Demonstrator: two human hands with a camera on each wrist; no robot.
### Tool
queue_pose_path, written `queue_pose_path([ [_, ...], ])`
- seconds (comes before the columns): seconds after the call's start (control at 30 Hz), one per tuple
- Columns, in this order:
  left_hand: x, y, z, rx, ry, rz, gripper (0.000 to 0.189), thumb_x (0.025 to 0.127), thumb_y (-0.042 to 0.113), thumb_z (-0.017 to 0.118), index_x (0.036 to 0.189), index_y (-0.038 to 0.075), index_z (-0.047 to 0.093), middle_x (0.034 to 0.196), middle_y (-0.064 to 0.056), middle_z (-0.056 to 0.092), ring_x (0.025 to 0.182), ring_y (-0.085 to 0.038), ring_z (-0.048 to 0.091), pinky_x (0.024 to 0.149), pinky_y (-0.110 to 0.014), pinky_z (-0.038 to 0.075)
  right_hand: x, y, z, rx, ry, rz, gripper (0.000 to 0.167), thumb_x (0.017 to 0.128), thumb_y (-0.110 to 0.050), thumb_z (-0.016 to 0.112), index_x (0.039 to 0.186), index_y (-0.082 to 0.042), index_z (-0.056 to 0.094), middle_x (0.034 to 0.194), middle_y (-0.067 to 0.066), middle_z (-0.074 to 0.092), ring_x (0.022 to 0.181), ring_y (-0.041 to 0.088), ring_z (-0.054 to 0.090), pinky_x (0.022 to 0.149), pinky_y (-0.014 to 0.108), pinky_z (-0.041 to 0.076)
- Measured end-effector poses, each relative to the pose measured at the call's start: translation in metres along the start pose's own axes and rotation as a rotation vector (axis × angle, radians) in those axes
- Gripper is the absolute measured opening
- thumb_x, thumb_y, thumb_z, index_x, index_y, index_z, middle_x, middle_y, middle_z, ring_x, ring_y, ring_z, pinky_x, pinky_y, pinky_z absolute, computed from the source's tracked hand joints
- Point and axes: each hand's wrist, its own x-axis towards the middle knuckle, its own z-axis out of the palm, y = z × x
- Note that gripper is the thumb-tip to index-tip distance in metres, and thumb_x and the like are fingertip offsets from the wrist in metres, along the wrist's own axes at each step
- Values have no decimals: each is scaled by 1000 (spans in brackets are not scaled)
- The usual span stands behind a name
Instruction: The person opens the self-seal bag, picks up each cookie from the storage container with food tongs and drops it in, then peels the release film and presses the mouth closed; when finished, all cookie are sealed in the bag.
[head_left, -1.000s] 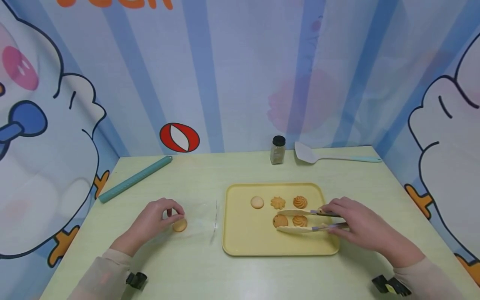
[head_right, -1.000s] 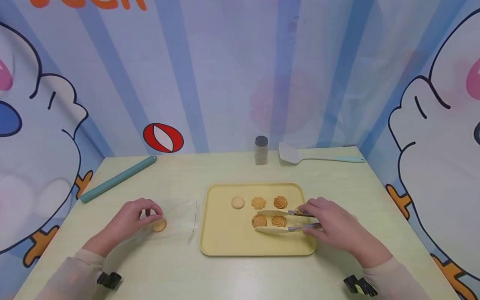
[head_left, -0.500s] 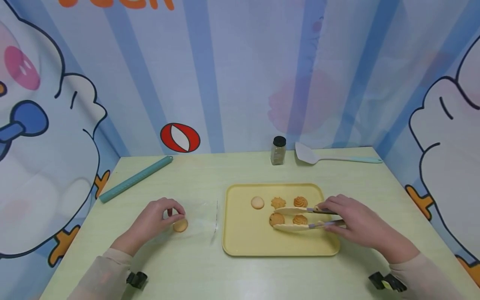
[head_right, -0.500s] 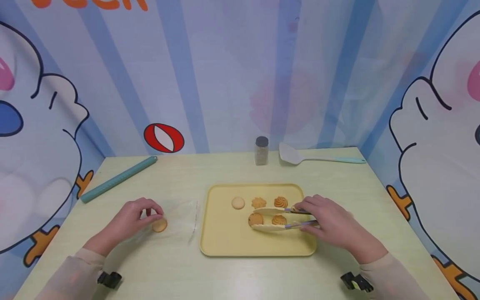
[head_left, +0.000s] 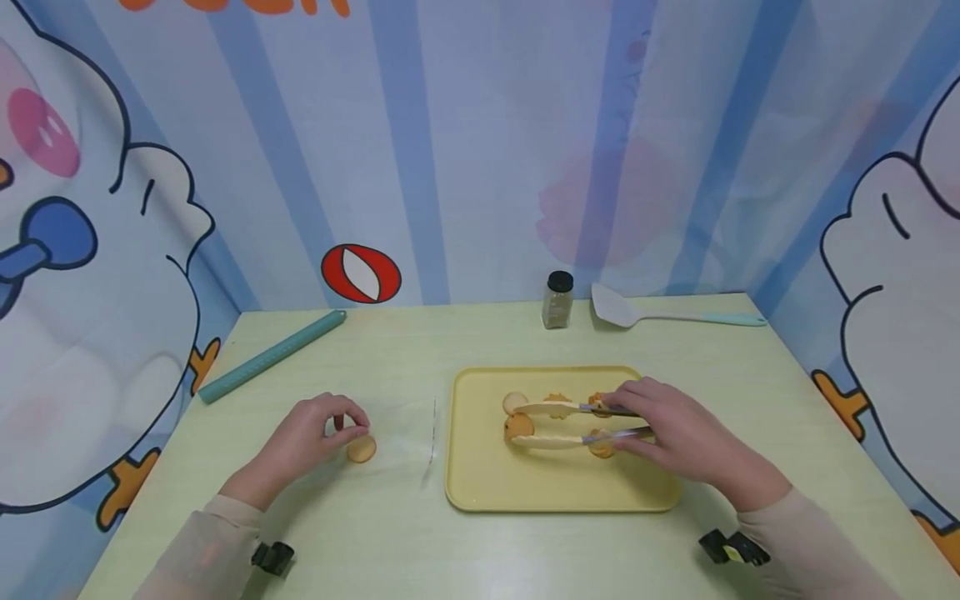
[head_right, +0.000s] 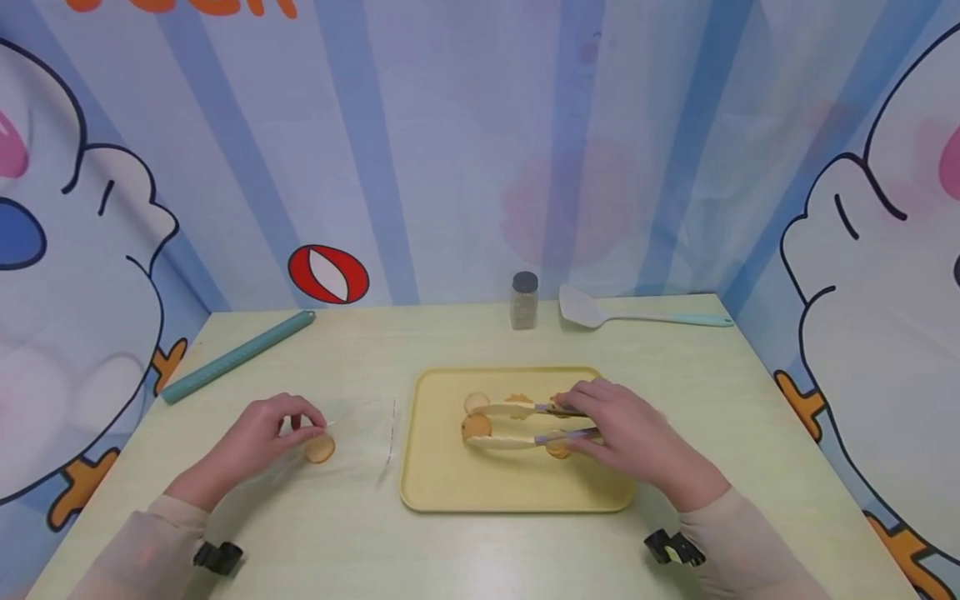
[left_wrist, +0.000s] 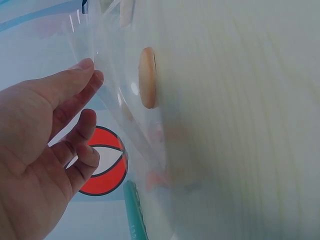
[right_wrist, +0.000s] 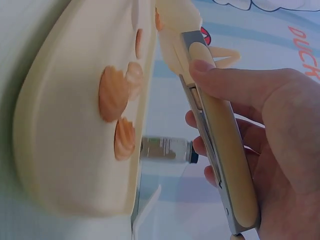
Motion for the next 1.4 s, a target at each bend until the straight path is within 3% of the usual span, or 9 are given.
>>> queue_pose_path([
  [0.3, -1, 0, 1, 2, 12, 9, 14, 90, 18, 82, 96, 29, 74, 94, 13, 69, 85, -12, 54, 71, -27, 47, 35, -18, 8, 37, -16, -25, 47, 90, -35, 81, 129, -12, 68, 117, -2, 68, 107, 17, 62, 95, 45, 51],
  [0.53, 0, -1, 0, 1, 20, 20, 15, 89, 17, 82, 96, 27, 74, 93, 13, 68, 84, -12, 54, 70, -27, 47, 63, -32, 18, 62, -16, -76, 45, 92, -36, 79, 129, -14, 68, 118, -2, 68, 104, 16, 62, 90, 41, 53],
  [0.73, 1, 2, -2, 10, 15, 23, 13, 89, 17, 82, 97, 24, 75, 93, 13, 69, 84, -12, 55, 72, -29, 47, 86, -44, 33, 78, -64, -118, 44, 94, -36, 77, 131, -15, 67, 121, -3, 67, 106, 16, 61, 93, 41, 51],
  [1.1, 1, 7, -3, 14, 17, 50, 11, 91, 17, 80, 100, 21, 76, 95, 13, 70, 83, -11, 55, 74, -31, 47, 118, -67, 61, 19, -79, -210, 45, 91, -32, 80, 130, -15, 66, 115, -1, 67, 105, 17, 62, 99, 40, 51],
  [1.4, 1, 7, -4, 13, 46, 81, 11, 90, 17, 81, 98, 23, 76, 93, 14, 70, 82, -10, 54, 73, -32, 49, 142, -88, 78, 47, -126, -198, 46, 94, -35, 77, 133, -16, 64, 117, -2, 66, 108, 17, 61, 100, 38, 50],
])
